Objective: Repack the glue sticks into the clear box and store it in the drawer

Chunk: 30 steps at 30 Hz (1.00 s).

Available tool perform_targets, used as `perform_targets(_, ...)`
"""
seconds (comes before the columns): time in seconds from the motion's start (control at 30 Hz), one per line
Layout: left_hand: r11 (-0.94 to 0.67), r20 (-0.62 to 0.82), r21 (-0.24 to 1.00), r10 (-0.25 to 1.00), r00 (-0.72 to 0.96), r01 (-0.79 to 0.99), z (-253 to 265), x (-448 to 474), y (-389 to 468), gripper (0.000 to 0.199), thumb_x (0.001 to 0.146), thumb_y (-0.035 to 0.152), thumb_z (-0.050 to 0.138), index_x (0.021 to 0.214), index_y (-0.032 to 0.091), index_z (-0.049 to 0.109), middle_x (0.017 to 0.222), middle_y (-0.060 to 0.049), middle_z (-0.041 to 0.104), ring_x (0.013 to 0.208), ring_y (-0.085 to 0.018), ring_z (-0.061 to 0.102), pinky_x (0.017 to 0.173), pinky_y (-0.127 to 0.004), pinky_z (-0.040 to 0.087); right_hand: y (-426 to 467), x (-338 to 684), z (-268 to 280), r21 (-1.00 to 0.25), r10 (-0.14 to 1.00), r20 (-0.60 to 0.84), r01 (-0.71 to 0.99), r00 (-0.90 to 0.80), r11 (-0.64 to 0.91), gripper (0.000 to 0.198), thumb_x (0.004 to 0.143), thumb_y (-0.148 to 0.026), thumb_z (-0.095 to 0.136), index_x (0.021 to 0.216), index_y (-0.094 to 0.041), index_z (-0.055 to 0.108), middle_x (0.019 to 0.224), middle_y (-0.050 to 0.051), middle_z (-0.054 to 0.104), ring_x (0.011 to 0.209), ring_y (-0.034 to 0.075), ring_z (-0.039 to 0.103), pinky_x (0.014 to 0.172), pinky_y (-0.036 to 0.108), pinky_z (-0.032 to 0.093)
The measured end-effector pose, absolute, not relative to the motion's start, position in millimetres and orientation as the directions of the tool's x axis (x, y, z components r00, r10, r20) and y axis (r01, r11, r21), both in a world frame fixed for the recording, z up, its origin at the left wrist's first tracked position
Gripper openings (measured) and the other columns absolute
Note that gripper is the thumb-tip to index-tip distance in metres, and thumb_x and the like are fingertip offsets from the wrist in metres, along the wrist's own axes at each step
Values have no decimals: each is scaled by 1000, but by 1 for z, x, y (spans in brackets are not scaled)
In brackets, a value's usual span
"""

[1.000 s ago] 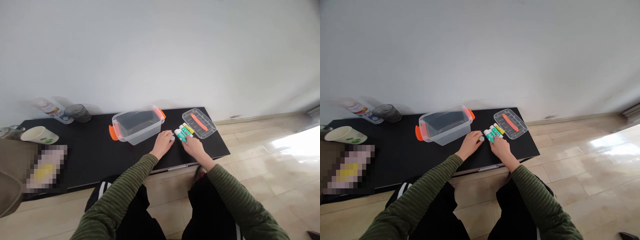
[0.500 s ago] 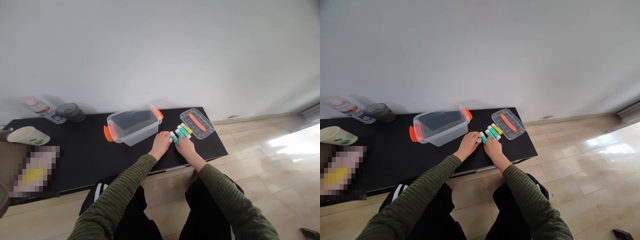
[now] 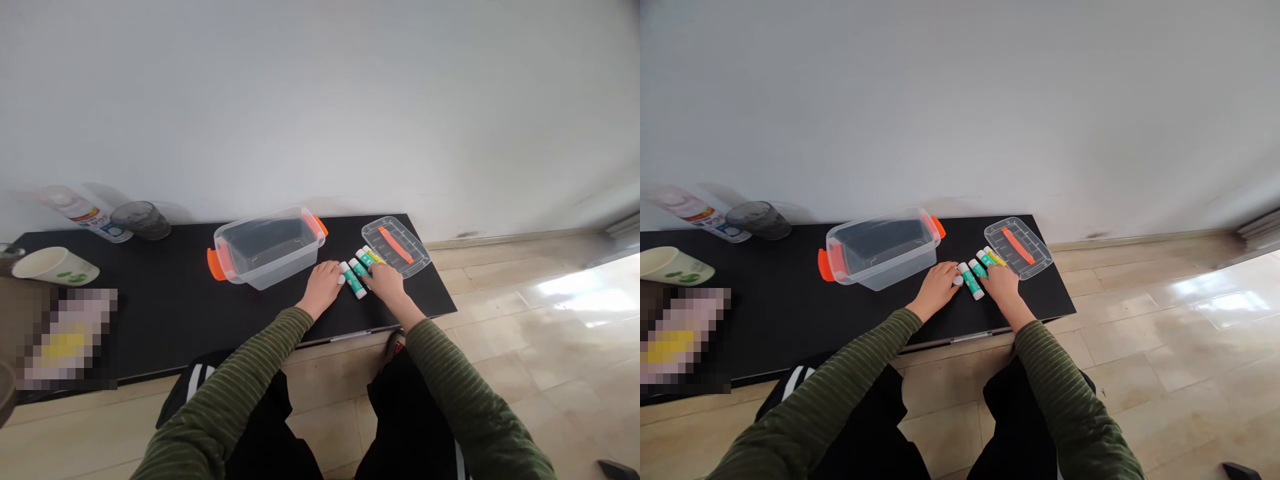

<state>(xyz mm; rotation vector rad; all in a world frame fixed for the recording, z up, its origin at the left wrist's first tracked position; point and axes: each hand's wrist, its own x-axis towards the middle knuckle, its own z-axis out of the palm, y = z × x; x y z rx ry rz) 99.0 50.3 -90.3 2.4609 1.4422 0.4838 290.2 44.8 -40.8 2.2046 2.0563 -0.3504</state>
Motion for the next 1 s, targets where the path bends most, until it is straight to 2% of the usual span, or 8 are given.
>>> perform_targets(0.13, -488, 154, 336, 872, 464, 806, -89, 100, 50, 24, 88, 17, 58, 111, 18, 64, 136, -14, 58, 131, -31, 50, 108, -46, 41, 45, 283, -44, -56, 966, -253, 996, 58, -74, 35, 93, -42, 52, 108, -18, 72, 108, 15, 72, 105, 30, 67, 85, 35, 49)
perform_targets(0.23, -485, 149, 385, 872, 466, 785, -85, 98, 52, 22, 85, 15, 60, 107, 17, 65, 138, -15, 58, 132, -32, 49, 109, -48, 40, 46, 281, -47, -57, 969, -243, 997, 43, -59, 33, 92, -38, 52, 107, -16, 72, 107, 15, 72, 104, 30, 67, 82, 35, 49)
perform_targets(0.4, -295, 93, 715, 939, 332, 634, -71, 89, 65, 18, 79, 11, 65, 96, 18, 63, 131, -15, 62, 125, -31, 56, 109, -50, 41, 47, 284, -42, -86, 977, -209, 994, 43, -62, 30, 91, -35, 51, 106, -17, 71, 108, 15, 72, 107, 30, 66, 79, 34, 48)
perform_targets(0.53, 91, -122, 984, 971, 205, 151, -58, 81, 70, 19, 81, 15, 68, 97, 16, 60, 107, -11, 71, 102, -24, 68, 100, -46, 50, 44, 288, -33, -172, 981, -173, 979, 83, -114, 31, 93, -41, 51, 106, -20, 70, 108, 13, 72, 105, 30, 66, 80, 34, 47)
perform_targets(0.63, 293, -244, 925, 946, 213, -240, -50, 78, 66, 21, 82, 17, 71, 99, 14, 60, 101, -10, 72, 94, -20, 71, 99, -42, 52, 37, 290, -27, -277, 989, -119, 953, 90, -120, 32, 94, -42, 52, 112, -20, 66, 104, 11, 72, 102, 28, 67, 80, 33, 46)
perform_targets(0.7, 365, -293, 845, 928, 232, -391, -45, 78, 64, 17, 84, 14, 70, 98, 13, 61, 101, -11, 72, 94, -19, 72, 100, -40, 52, 30, 290, -25, -353, 996, -74, 932, 53, -76, 30, 95, -38, 53, 115, -18, 63, 101, 10, 73, 98, 26, 68, 80, 32, 46)
perform_targets(0.83, 425, -327, 738, 905, 273, -524, -39, 81, 60, 8, 88, 11, 64, 96, 11, 66, 100, -12, 74, 95, -20, 73, 100, -38, 53, 15, 285, -26, -491, 996, 41, 867, -80, 90, 25, 96, -32, 51, 114, -18, 61, 96, 8, 72, 88, 22, 68, 78, 31, 47)
perform_targets(1.0, 441, -306, 712, 895, 324, -546, -36, 81, 59, 19, 89, 14, 65, 106, 13, 71, 98, -9, 74, 90, -18, 73, 97, -37, 55, 4, 278, -30, -565, 968, 172, 787, -181, 248, 21, 93, -28, 55, 111, -19, 60, 99, 9, 71, 84, 21, 67, 76, 31, 48)
